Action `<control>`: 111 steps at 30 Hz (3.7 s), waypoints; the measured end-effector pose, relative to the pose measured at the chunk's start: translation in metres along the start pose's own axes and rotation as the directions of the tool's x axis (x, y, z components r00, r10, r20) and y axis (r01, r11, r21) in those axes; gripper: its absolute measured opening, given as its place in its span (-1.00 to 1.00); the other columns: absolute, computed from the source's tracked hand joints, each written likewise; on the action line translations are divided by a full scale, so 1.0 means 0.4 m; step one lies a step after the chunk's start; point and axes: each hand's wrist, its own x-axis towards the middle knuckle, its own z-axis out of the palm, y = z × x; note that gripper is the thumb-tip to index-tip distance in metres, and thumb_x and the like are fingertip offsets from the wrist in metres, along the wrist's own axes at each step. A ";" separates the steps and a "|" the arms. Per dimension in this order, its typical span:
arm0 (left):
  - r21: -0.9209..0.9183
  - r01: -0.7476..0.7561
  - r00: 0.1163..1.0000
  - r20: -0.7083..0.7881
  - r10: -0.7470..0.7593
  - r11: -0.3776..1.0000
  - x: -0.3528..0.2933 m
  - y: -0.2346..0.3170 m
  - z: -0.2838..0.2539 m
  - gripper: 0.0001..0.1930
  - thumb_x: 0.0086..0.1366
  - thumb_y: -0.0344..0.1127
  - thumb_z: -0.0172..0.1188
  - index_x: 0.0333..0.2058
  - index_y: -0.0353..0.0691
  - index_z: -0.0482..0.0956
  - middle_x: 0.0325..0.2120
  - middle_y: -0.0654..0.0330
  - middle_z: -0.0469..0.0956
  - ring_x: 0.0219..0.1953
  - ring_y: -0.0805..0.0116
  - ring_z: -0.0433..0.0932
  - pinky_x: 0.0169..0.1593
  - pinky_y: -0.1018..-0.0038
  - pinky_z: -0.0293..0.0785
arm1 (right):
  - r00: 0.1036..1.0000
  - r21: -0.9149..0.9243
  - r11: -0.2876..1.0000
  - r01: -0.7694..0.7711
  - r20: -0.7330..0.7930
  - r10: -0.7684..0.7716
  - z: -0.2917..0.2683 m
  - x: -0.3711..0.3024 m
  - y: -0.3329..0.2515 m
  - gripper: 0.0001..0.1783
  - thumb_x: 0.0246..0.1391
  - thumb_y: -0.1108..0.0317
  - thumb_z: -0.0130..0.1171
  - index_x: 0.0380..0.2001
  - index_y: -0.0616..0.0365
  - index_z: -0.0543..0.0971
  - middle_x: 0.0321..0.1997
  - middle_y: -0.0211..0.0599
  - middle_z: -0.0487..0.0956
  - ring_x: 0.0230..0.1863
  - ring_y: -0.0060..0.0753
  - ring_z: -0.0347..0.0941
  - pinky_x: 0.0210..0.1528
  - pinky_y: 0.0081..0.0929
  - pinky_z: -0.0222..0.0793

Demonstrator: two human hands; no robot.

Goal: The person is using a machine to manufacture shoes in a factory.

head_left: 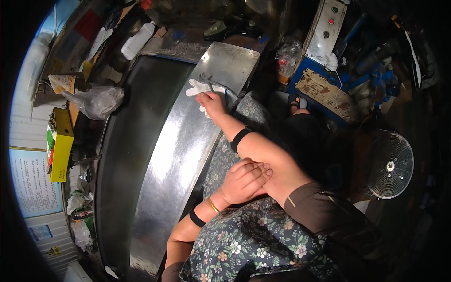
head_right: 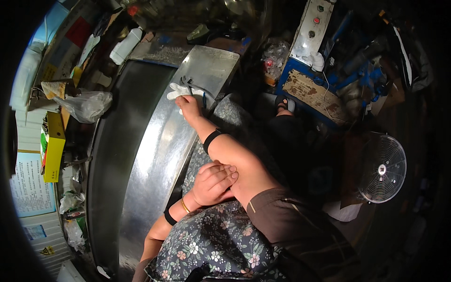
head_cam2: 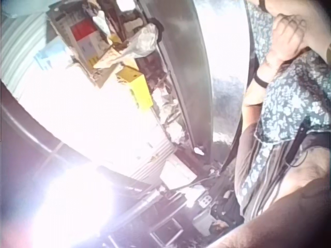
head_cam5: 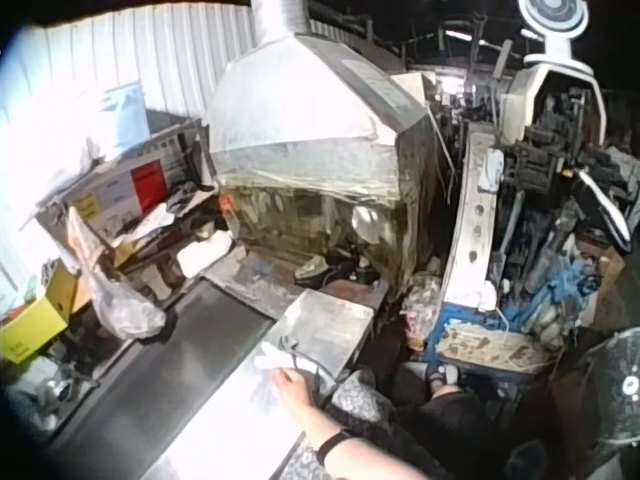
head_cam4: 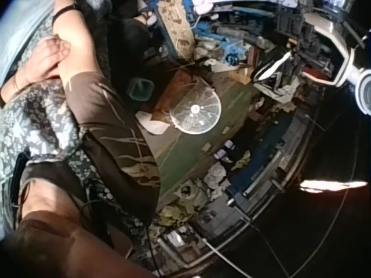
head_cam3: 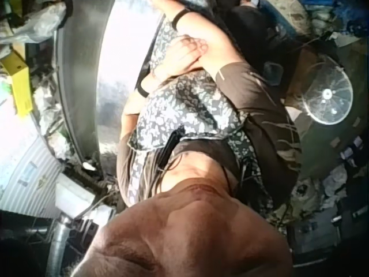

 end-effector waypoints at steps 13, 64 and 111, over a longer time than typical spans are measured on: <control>-0.040 -0.164 0.986 -0.007 0.164 0.986 0.035 0.010 0.047 -0.64 0.13 -0.44 0.29 -0.06 -0.28 0.51 -0.11 0.05 0.57 -0.15 0.11 0.58 -0.05 0.31 0.58 | 0.997 -0.126 0.992 0.031 0.072 -0.022 -0.015 0.010 0.001 -0.69 0.30 0.27 0.05 -0.11 0.31 0.58 -0.16 -0.23 0.65 -0.13 -0.43 0.56 -0.01 -0.48 0.45; -0.091 -0.123 0.988 -0.105 0.113 0.988 -0.002 0.038 0.097 -0.61 0.32 -0.28 0.00 0.05 -0.38 0.42 0.04 -0.07 0.44 0.11 -0.05 0.41 0.10 0.16 0.38 | 0.971 -0.118 0.992 -0.052 0.225 0.078 -0.118 0.098 0.051 -0.49 0.27 0.19 0.08 0.11 0.39 0.40 0.11 -0.02 0.50 0.17 -0.18 0.42 0.28 -0.37 0.27; -0.348 0.870 0.311 -0.164 -0.936 0.350 -0.301 -0.044 -0.135 -0.68 0.44 -0.27 0.01 0.04 -0.36 0.49 -0.15 -0.01 0.60 -0.21 0.27 0.55 -0.09 0.40 0.46 | 0.459 -0.766 -0.401 -0.502 0.156 -0.875 -0.820 -0.412 -1.344 -0.32 -0.18 0.09 0.40 0.10 -0.16 0.49 0.28 -0.22 0.38 0.12 0.11 0.37 0.05 0.07 0.36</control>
